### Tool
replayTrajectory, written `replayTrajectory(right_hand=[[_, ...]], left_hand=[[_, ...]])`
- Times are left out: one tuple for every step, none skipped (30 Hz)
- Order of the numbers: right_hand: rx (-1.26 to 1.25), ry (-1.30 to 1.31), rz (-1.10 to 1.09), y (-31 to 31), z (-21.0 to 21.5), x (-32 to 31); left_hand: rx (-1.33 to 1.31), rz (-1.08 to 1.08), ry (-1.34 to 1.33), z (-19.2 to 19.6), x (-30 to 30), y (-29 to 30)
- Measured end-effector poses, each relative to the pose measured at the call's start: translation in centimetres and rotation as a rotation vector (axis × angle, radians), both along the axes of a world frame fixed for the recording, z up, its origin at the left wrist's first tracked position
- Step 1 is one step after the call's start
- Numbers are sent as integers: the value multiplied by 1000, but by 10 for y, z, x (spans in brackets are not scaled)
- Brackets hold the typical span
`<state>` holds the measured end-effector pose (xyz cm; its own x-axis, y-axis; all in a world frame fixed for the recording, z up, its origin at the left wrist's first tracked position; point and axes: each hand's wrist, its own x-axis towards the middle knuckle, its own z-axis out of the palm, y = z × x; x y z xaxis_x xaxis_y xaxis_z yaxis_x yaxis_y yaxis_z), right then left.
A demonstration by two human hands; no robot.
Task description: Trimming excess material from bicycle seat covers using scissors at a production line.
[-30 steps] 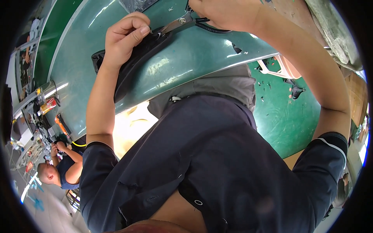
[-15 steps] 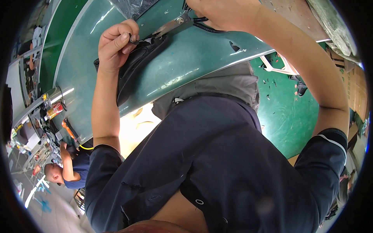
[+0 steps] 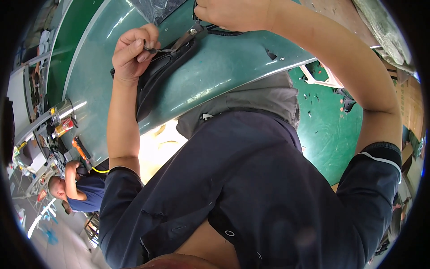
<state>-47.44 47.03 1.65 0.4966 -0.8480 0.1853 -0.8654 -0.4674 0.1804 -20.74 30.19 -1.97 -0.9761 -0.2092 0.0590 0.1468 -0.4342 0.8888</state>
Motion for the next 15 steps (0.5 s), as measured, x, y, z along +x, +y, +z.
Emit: replayTrajectory(right_hand=[[-31, 2, 33, 1, -5, -1], [-62, 4, 66, 3, -10, -2], [-64, 4, 61, 4, -13, -2], [-89, -19, 52, 5, -15, -1], [-114, -43, 43, 6, -17, -1], [-118, -42, 41, 6, -21, -4], [-279, -157, 74, 7, -26, -9], [-441, -271, 107, 9, -30, -14], [-449, -273, 112, 13, -22, -15], [-231, -232, -132, 20, -10, -15], [-11, -189, -373, 25, -4, -18], [-27, -184, -380, 33, -7, -29], [-118, -232, -499, 40, -18, -39], [-212, -282, -618, 46, -27, -49], [-220, -343, -673, 52, -26, -50]], left_hand=[[51, -2, 37, -1, 1, -1], [50, -11, 37, -2, 1, -3], [117, -10, 69, -2, 2, -5], [185, -9, 100, -3, 3, -8], [214, -46, 98, -4, 4, -11], [210, -48, 98, -3, 3, -11], [208, -49, 107, -2, 1, -11], [206, -51, 116, -1, -1, -10], [197, -47, 114, 1, -1, -10], [221, -14, 122, 2, -1, -9], [245, 19, 129, 3, -2, -8], [232, 9, 135, 6, -7, -6], [150, 79, 40, 10, -8, -3], [66, 151, -53, 15, -9, 0], [-24, 214, -159, 22, -7, 3]])
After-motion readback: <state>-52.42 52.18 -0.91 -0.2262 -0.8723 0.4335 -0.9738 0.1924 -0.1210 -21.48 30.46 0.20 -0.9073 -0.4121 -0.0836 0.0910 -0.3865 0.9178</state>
